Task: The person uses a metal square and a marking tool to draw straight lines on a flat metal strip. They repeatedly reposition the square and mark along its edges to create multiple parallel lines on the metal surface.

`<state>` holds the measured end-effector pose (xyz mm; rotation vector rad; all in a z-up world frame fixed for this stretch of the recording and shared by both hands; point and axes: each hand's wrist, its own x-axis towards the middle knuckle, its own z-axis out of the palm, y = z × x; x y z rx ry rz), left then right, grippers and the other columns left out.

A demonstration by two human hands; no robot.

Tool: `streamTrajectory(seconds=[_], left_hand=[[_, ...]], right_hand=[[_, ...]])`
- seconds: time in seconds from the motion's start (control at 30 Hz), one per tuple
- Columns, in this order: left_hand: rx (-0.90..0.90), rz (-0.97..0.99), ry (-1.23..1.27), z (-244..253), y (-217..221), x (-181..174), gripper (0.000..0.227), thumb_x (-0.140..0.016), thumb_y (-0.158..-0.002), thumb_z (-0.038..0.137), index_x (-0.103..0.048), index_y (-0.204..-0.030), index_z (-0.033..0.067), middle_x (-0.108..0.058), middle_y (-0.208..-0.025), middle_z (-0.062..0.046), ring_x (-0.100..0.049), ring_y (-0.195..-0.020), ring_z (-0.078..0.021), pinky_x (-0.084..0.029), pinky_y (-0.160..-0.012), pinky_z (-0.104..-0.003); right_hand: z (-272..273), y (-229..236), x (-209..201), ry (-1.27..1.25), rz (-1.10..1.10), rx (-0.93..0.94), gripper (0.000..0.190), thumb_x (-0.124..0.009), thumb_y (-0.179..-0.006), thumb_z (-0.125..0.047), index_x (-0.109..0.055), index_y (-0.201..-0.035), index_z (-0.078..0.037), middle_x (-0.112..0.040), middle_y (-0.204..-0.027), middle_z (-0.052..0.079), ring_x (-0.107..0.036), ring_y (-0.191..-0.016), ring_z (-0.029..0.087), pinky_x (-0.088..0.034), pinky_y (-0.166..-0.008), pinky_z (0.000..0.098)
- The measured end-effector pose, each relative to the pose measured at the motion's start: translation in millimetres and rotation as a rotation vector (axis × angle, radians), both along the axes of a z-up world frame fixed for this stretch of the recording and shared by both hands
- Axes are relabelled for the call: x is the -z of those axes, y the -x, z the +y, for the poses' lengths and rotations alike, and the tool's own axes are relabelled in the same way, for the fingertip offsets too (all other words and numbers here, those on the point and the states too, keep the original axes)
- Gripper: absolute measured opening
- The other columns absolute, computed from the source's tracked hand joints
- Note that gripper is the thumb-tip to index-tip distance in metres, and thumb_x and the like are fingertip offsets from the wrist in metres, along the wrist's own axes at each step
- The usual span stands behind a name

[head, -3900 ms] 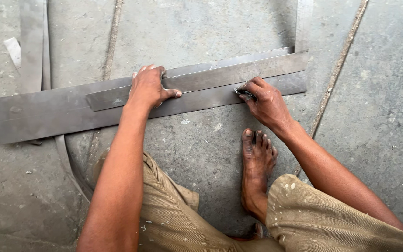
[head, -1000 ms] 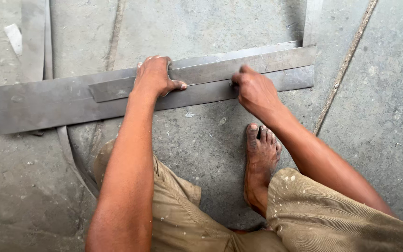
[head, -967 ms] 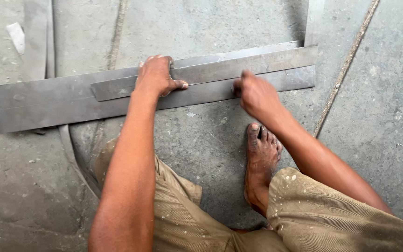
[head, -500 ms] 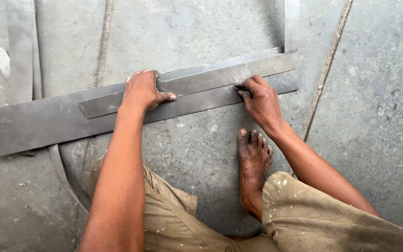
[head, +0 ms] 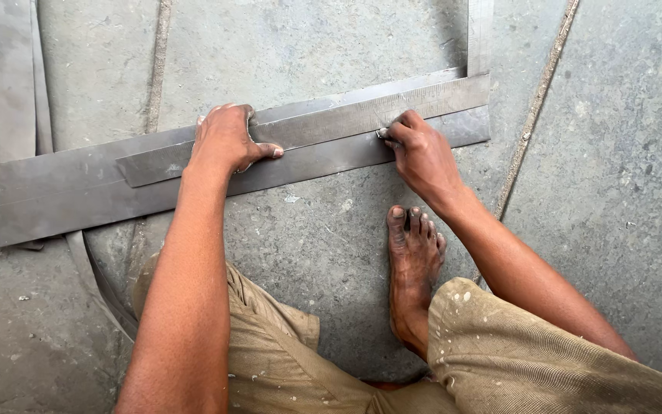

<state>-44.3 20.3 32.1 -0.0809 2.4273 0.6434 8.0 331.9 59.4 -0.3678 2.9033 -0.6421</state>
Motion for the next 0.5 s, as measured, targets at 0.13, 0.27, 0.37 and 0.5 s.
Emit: streamTrajectory(seconds=[0.13,0.27,0.37,0.5], left_hand=[[0.004,-0.005,-0.007,-0.8,-0.1,2.0,0.065,-0.098,-0.058,0.045,-0.073,-0.103,0.0049,-0.071,-0.107,-0.014,-0.062,-0.115,-0.0311,-0.041,-0.108,-0.05],[0.001,-0.03,-0.004,-1.9,-2.9,6.4,0.064,-0.097,-0.061,0.047,-0.073,-0.102,0.0041,-0.069,-0.112,-0.013,-0.06,-0.117,-0.032,-0.04,-0.11,-0.05],[0.032,0.073,-0.023,-4.9,0.6,4.4,0.064,-0.097,-0.061,0.045,-0.072,-0.105,0.0049,-0.068,-0.113,-0.014,-0.057,-0.118,-0.0342,-0.038,-0.109,-0.052],[0.074,0.134,-0.03,-7.6,-7.5,16.1,0.063,-0.094,-0.066,0.047,-0.072,-0.105,0.0042,-0.067,-0.114,-0.017,-0.057,-0.12,-0.0372,-0.039,-0.107,-0.053]], right_hand=[[-3.2,17.0,7.5,-0.171,-0.059,-0.085,0.033,-0.046,-0.087,0.015,-0.074,-0.1,0.003,-0.067,-0.103,0.021,-0.069,-0.081,0.035,-0.058,-0.07,0.0434],[2.3,9.6,7.4,-0.229,-0.168,-0.136,0.032,-0.047,-0.087,0.015,-0.073,-0.1,0.002,-0.064,-0.108,0.027,-0.068,-0.08,0.039,-0.059,-0.065,0.0446],[5.5,-19.9,-14.9,-0.18,-0.214,-0.204,0.037,-0.055,-0.078,0.01,-0.075,-0.107,-0.002,-0.063,-0.105,0.027,-0.067,-0.079,0.043,-0.054,-0.066,0.0523],[6.7,-22.0,-32.5,-0.133,-0.311,-0.004,0.023,-0.062,-0.084,0.0,-0.077,-0.101,-0.008,-0.072,-0.105,0.014,-0.068,-0.087,0.036,-0.055,-0.074,0.0478]])
